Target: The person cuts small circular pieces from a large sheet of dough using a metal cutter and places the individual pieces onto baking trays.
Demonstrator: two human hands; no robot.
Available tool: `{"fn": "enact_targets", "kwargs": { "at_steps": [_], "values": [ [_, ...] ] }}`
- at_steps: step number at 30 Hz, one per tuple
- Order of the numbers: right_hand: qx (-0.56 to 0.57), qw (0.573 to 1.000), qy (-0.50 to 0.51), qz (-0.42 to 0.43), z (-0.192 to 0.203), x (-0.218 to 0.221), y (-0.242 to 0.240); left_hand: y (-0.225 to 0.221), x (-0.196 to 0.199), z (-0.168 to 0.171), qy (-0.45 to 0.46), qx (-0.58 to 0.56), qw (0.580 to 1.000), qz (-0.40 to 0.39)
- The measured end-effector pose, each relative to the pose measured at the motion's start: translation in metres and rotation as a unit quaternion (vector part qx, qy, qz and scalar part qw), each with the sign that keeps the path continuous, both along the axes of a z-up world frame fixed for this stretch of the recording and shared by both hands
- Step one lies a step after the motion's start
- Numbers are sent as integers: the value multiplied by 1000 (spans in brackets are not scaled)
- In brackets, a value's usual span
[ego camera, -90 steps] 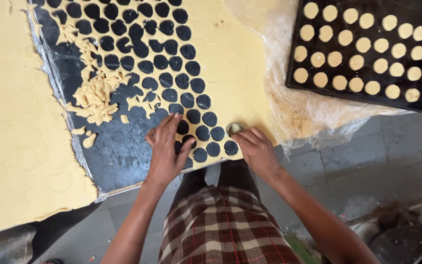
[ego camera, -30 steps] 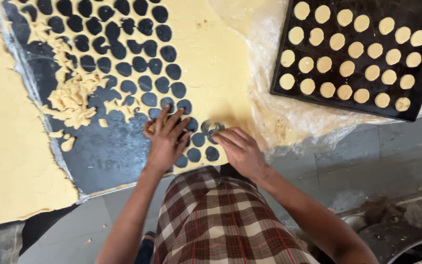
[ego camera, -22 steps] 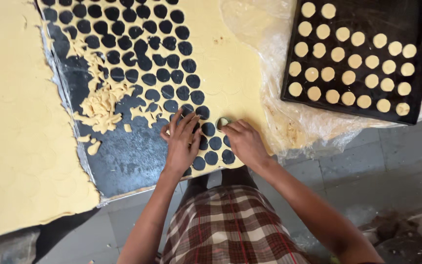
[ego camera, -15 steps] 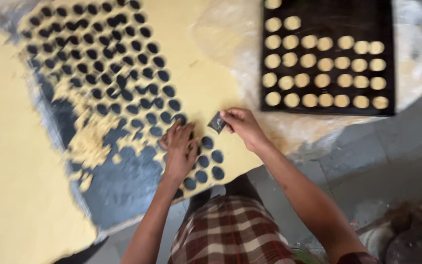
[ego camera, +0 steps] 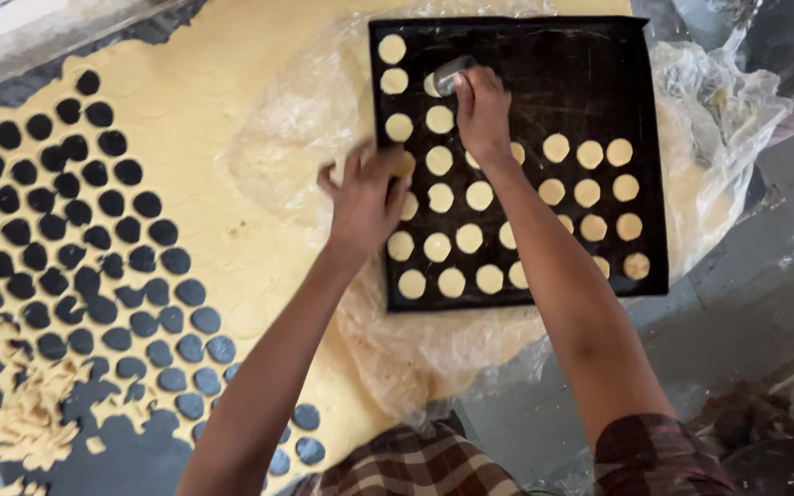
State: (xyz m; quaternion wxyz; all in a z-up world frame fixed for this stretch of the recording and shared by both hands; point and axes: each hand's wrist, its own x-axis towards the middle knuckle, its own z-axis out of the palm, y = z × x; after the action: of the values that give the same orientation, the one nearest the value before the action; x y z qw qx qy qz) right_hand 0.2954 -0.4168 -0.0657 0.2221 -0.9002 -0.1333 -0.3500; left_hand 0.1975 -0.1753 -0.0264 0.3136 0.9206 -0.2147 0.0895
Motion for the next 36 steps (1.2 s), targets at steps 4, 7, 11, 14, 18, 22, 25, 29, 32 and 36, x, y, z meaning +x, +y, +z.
{"fn": "enact_targets", "kwargs": {
  "at_steps": [4, 7, 11, 14, 18, 22, 25, 29, 32, 36],
  "values": [
    [265, 963, 10, -41, 2, 1, -23, -52, 100, -16, 22, 80, 994, 66],
    [331, 935, 119, -50, 22, -50, -37, -74, 142, -33, 83, 92, 987, 101],
    [378, 906, 189, -23, 40, -89, -47, -79, 144, -44, 114, 97, 981, 124],
    [416, 887, 197, -27, 48, -116, -51, -80, 139, -36, 66, 81, 989, 103],
    [467, 867, 176, 0, 62, -134, -49, -103, 143, -23, 34, 64, 997, -11],
    [452, 870, 194, -13, 75, -155, -44, -131, 156, -29, 101, 74, 992, -3],
    [432, 877, 210, -21, 88, -175, -30, -119, 150, -26, 61, 119, 991, 15],
    [449, 855, 256, 47, 86, -214, 10, -46, 117, -6, 0, 10, 998, -63],
    [364, 866, 334, 82, 78, -259, 64, 44, 36, 5, -7, -41, 996, -80],
    [220, 884, 331, 248, 67, -289, 157, 181, -106, 10, 34, 15, 999, 7]
  ]
}}
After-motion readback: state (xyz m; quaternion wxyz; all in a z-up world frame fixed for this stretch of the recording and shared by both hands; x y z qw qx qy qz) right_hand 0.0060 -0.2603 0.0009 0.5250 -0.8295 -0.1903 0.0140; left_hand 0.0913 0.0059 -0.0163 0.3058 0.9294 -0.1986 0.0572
